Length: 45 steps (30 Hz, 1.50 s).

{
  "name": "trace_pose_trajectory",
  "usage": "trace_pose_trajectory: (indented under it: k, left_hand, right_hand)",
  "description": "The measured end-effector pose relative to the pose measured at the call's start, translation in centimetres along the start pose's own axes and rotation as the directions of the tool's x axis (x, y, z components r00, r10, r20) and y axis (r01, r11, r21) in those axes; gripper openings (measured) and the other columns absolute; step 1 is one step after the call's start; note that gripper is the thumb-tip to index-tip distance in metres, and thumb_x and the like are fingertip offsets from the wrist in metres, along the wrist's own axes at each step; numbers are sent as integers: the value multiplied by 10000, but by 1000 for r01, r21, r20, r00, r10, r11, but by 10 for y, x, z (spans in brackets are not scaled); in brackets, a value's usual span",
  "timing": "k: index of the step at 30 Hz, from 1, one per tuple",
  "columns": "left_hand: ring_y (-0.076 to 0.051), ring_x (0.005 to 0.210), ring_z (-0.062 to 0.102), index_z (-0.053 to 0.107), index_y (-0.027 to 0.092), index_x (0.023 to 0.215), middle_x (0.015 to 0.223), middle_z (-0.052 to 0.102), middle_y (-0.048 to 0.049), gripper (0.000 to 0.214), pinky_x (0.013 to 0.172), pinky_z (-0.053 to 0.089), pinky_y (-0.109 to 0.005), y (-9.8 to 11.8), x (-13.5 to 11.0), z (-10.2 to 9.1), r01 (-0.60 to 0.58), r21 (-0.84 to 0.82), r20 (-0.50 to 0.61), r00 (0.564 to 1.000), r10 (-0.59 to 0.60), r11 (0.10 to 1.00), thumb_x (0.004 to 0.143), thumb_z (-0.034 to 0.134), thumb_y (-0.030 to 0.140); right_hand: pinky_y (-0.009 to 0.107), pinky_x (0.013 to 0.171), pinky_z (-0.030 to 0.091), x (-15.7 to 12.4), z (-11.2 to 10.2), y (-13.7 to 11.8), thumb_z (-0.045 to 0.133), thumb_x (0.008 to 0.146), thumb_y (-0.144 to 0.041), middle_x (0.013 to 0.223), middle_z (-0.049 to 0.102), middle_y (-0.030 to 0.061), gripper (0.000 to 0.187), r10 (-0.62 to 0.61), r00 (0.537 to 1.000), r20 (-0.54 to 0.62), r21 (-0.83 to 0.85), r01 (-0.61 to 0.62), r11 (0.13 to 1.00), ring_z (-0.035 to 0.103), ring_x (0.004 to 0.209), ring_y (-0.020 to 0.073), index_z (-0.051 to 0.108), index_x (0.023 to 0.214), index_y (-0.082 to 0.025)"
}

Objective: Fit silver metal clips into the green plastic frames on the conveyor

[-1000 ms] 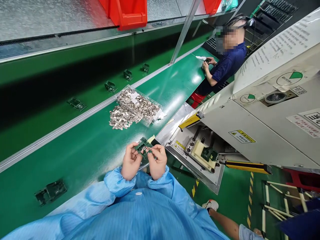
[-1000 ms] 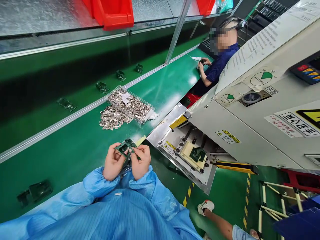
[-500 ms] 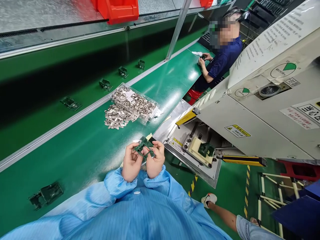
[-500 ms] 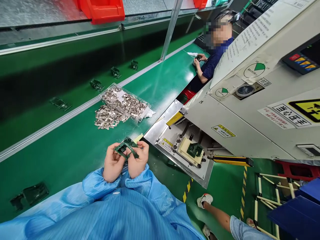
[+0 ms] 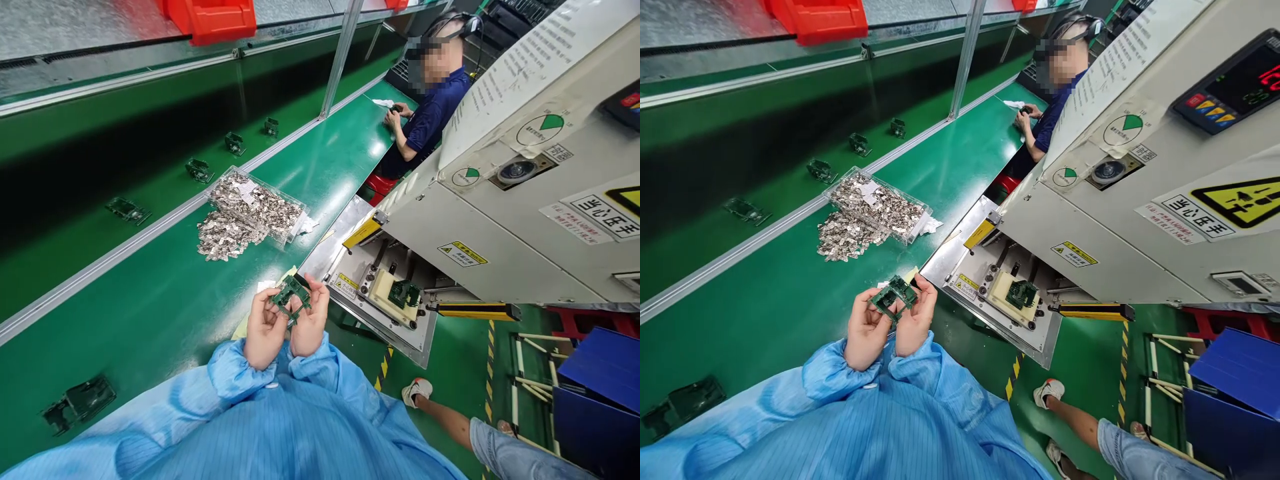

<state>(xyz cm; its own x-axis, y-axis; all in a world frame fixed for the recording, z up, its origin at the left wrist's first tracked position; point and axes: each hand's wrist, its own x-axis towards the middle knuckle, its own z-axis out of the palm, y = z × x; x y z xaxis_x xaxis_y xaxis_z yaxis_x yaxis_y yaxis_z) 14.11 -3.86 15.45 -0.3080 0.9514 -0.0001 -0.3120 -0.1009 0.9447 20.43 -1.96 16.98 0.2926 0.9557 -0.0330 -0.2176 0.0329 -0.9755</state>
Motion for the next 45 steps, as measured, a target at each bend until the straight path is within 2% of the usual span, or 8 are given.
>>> trace_pose_trajectory:
  k: [6, 15, 20, 25, 29, 34, 38, 45]
  left_hand:
    - [-144, 792, 679, 495, 239, 1097, 918, 678, -40, 408, 695, 555, -221, -8, 10, 3, 50, -13, 85, 995, -49, 999, 765, 718, 317]
    - [-177, 792, 692, 487, 233, 1122, 918, 686, -62, 435, 752, 567, -301, -26, 10, 21, 220, 24, 356, 910, -214, 975, 758, 701, 336]
    - [-143, 568, 613, 571, 215, 1164, 653, 607, 5, 356, 544, 519, -231, -23, 8, 62, 81, 231, 762, 604, -233, 969, 809, 591, 215]
    - [-195, 744, 676, 486, 227, 1327, 848, 684, -54, 564, 665, 564, -295, -33, 32, 124, -215, 251, 929, 327, -172, 944, 785, 636, 268]
    - [-351, 1294, 440, 419, 172, 1375, 1373, 487, -183, 813, 1071, 373, -504, -55, 54, 202, -324, 306, 898, 411, -158, 895, 653, 766, 309]
    - [-413, 1228, 496, 515, 110, 1259, 1231, 593, -206, 785, 1061, 374, -540, -67, 57, 272, -368, 392, 866, 456, -204, 843, 533, 805, 178]
    - [-312, 1142, 587, 475, 177, 1287, 1211, 621, -127, 761, 1008, 470, -434, -52, 63, 235, -359, 391, 861, 468, -199, 848, 617, 787, 361]
    - [-252, 993, 659, 526, 198, 1135, 1067, 659, -65, 592, 950, 530, -432, -59, 78, 75, -219, 533, 750, 569, -337, 818, 658, 731, 483]
  right_hand:
    - [359, 810, 537, 4, -33, 14, 663, 799, -369, 1172, 611, 114, 431, 52, 994, 100, -12, -51, 999, 616, 1015, 233, 511, 1174, -217]
    - [321, 643, 511, 8, -156, -23, 711, 755, -478, 1052, 671, 119, 420, 1, 994, -109, -317, -36, 948, 626, 827, 215, 622, 1057, -200]
    - [314, 639, 496, -2, -176, -72, 871, 613, -404, 1335, 521, 102, 848, -82, 966, 247, -557, 211, 803, 597, 878, 220, 484, 1359, -296]
    - [303, 608, 494, -10, -219, -81, 851, 639, -373, 1122, 616, 102, 625, -178, 984, 16, -618, 150, 772, 593, 857, 226, 602, 1193, -231]
    - [330, 676, 503, -6, -274, -69, 828, 613, -412, 1027, 646, 118, 676, -194, 886, -420, -533, -68, 844, 611, 881, 242, 545, 1173, -162]
    - [307, 649, 489, 30, -308, -67, 810, 554, -442, 1009, 658, 128, 710, -276, 773, -571, -508, -69, 859, 618, 853, 234, 536, 1133, -134]
    - [281, 609, 479, 74, -303, -68, 786, 592, -451, 1080, 629, 123, 710, -366, 845, -390, -641, 36, 766, 597, 895, 232, 552, 1193, -153]
    - [399, 832, 507, 120, -302, -54, 833, 567, -426, 997, 629, 90, 696, -229, 969, -97, -847, 40, 530, 609, 954, 270, 609, 1184, -194]
